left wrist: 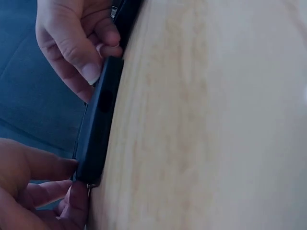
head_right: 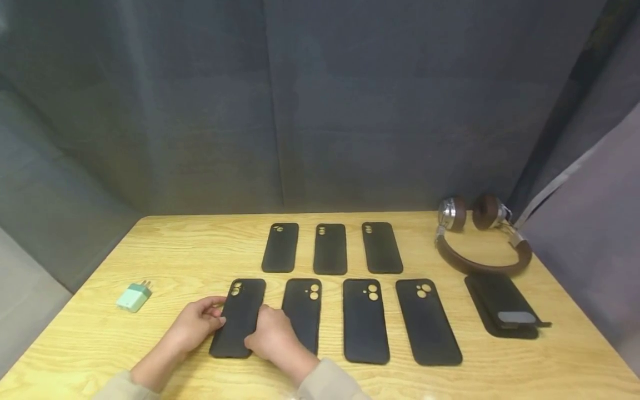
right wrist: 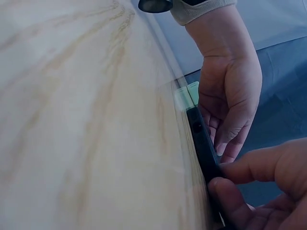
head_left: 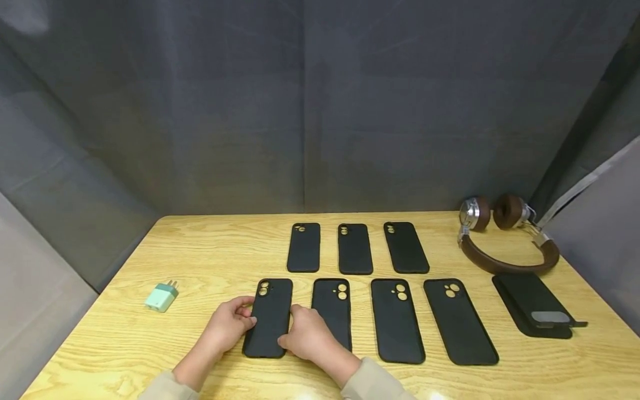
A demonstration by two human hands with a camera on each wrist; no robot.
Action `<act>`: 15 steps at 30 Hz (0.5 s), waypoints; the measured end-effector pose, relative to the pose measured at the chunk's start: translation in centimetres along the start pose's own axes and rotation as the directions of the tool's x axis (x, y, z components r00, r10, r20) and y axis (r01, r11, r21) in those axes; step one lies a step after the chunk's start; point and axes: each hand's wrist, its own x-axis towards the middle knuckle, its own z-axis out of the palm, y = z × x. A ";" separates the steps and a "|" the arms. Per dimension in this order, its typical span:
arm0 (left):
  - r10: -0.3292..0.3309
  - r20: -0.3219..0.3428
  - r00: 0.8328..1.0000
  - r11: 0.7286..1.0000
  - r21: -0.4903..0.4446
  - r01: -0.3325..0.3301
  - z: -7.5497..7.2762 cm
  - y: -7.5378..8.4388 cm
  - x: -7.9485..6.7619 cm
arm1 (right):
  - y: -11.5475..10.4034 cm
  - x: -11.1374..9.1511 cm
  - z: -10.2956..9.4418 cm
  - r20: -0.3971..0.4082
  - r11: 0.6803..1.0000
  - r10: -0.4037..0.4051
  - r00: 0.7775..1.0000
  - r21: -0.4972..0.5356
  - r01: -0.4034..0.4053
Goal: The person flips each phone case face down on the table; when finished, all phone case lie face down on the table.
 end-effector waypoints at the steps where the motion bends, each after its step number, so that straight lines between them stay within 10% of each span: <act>1: -0.001 -0.001 1.000 1.000 0.003 0.001 0.0 0.0 0.0 | 0.0 0.1 0.0 -0.002 1.000 0.002 1.000 -0.008 -0.002; 15: -0.019 0.028 0.999 0.999 -0.038 0.020 -0.5 -0.1 0.1 | 0.0 -0.4 -0.8 0.038 0.999 0.011 0.999 0.051 -0.013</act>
